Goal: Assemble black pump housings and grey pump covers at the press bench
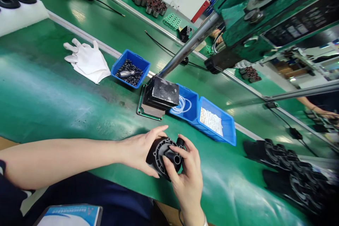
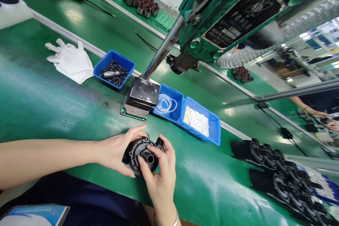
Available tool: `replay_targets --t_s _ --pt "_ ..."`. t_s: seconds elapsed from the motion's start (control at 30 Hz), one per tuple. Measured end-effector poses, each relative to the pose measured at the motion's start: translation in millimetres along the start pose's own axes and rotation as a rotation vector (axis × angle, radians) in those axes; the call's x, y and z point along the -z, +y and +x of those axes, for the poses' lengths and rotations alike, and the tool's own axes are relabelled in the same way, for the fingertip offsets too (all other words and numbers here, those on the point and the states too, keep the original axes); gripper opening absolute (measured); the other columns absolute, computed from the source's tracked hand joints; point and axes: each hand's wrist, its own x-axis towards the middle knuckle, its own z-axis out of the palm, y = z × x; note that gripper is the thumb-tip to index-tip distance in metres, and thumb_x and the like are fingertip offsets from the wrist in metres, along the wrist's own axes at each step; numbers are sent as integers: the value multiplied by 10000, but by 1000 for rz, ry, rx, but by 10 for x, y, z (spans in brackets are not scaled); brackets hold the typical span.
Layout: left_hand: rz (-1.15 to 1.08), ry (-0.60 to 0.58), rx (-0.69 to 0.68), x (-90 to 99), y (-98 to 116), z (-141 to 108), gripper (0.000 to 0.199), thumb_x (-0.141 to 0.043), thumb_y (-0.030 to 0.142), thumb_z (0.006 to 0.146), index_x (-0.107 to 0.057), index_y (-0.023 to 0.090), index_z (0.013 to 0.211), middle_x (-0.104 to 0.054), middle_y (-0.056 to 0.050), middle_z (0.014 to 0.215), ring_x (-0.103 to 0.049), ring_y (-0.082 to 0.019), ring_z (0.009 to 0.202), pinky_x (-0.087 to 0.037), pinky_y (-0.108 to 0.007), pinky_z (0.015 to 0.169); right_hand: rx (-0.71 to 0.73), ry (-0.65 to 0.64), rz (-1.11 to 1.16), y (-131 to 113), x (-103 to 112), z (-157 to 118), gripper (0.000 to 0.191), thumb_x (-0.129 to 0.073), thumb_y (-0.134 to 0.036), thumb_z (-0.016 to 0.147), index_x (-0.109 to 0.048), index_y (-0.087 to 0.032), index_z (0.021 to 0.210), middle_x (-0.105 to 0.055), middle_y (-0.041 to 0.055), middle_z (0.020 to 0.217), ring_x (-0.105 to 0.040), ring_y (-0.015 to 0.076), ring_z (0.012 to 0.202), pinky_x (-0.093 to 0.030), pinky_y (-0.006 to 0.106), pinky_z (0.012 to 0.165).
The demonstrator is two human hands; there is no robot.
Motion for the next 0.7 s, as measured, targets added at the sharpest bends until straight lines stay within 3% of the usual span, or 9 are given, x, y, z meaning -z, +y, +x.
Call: replay_targets --t_s 0.7 --pt "31 -30 -19 40 12 -6 1268 -881 360 575 -38 231 1513 -456 -191 1429 -514 -341 1308 -459 -496 1086 -25 -24 29 16 -4 -4 257 -676 -316 862 -595 -231 1090 -479 143 1372 -479 314 1275 -428 551 1001"
